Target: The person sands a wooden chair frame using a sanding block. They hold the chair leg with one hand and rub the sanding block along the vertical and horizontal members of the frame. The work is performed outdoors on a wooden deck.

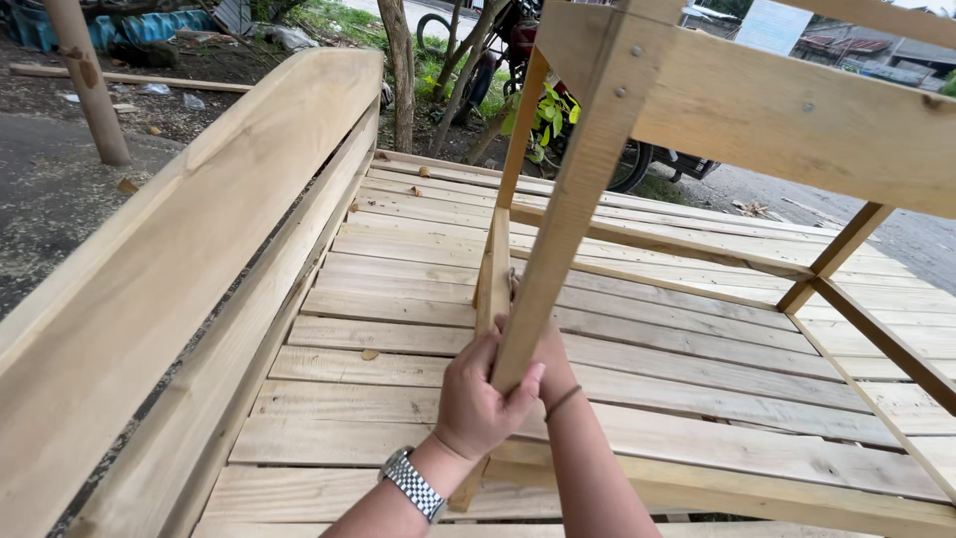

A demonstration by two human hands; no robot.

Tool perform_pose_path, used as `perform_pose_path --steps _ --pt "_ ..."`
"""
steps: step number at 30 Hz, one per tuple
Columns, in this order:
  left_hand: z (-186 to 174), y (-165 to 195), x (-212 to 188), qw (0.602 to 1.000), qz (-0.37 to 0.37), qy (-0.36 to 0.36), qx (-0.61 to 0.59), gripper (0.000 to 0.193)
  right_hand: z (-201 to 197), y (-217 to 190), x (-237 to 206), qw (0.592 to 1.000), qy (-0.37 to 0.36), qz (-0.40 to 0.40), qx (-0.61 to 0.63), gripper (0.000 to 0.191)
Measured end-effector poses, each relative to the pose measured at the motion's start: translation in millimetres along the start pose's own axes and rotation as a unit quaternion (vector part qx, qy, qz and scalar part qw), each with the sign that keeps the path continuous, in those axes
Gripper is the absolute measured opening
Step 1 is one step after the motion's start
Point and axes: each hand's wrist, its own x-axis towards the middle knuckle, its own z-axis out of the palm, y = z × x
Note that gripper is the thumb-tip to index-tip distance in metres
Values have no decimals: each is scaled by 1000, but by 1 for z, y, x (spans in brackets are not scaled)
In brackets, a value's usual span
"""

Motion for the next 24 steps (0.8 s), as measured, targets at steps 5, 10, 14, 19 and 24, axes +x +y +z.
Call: perform_pose_path --steps 5,10,14,19,24 --pt "6 9 -4 998 44 37 4 18 -2 -3 -17 991 2 -53 123 33" --pt "11 1 -5 998 -51 23 1 18 5 -9 -9 985 5 -129 119 43" --pt "16 -6 -9 998 -33 33 29 19 12 -6 28 983 25 -173 -59 35" --pt "18 -6 -12 996 -46 42 58 19 13 20 34 985 21 -165 38 43" --pt "20 -7 -12 996 -44 50 56 18 8 18 53 984 8 -163 64 42"
